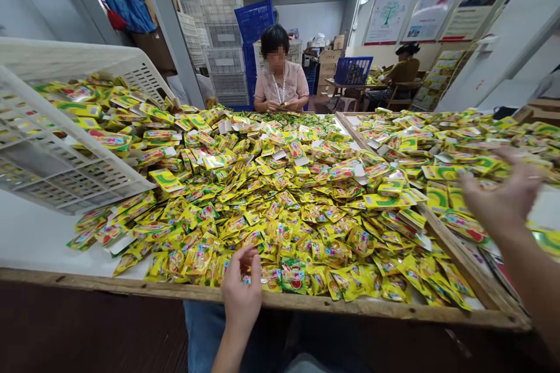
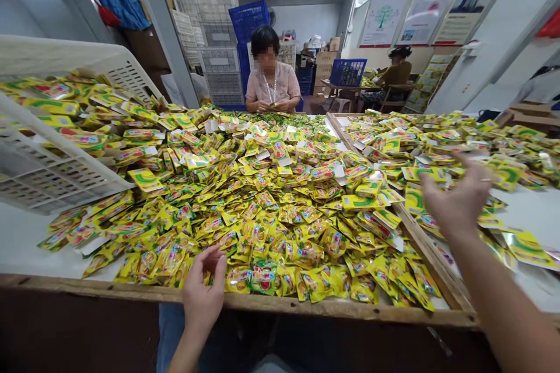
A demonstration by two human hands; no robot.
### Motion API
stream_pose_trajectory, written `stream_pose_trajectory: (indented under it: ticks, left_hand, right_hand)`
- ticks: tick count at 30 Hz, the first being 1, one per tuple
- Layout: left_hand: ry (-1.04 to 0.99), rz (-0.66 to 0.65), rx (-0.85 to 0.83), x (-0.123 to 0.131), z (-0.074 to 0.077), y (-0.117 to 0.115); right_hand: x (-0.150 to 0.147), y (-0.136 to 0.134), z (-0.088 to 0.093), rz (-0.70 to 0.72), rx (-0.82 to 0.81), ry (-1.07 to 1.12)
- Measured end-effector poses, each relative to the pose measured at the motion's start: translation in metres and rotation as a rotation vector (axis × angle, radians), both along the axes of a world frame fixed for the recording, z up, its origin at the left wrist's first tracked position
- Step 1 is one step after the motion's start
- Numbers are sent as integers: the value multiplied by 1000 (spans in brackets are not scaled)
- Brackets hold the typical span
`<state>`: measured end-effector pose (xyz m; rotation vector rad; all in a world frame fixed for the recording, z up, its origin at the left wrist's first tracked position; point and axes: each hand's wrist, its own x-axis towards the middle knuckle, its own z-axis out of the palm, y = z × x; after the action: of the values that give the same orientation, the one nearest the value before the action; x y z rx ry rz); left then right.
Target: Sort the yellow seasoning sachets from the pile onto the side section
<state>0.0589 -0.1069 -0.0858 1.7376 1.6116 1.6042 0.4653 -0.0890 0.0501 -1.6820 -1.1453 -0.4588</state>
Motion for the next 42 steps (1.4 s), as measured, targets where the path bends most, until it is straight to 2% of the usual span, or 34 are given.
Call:
stream_pose_trajectory:
  ticks: [1,2,4,5,8,11,13,15,19,23,27,30,32,36,39,42]
  left_hand:
    - [15,33,25,-3,2,1]
    - [28,59,51,-6,4,2]
    - [67,86,105,-11,8,2]
    - [106,85,128,-13,10,2]
    - [334,17,115,-19,12,1]
    - [648,-29,-83,-22,9,5]
    - [767,-7,-195,-20,8,11]
    - [803,12,-226,-18,8,18]
    - [840,-21,-215,-16,11,31]
    - [821,-91,-140,-23,12,38]
    - [713,-113,-6,-35,16,44]
    - [599,-74,94,-38,27,46]
    - [515,-72,133,-32,37,45]
    - [281,-169,112,-11,52,40]
    - [214,-152,103,-1,51,42]
    - [174,-104,79,-3,44,48]
  right_hand:
    - [-21,2,-13,130,-47,-16]
    - [-47,6,-29,327,-158,-13]
    - [-106,18,-61,560,-294,-46]
    - [-136,26,-76,727,-438,-80]
    - [-205,48,-104,875,-573,-130]
    - [-237,67,-113,881,-646,-158]
    - [-242,74,-115,876,-686,-160]
    - [-241,78,-117,870,-708,-141]
    - [-232,75,-119,865,-695,-42]
    - [-219,67,-110,866,-618,135]
    - [-208,58,-94,902,-556,315]
    - [-213,49,-87,957,-551,460]
    - [-223,43,-85,985,-548,581]
    - [-248,32,-87,1031,-566,795]
    - [-256,28,-90,1025,-540,936]
    - [-253,31,-95,929,-362,1086]
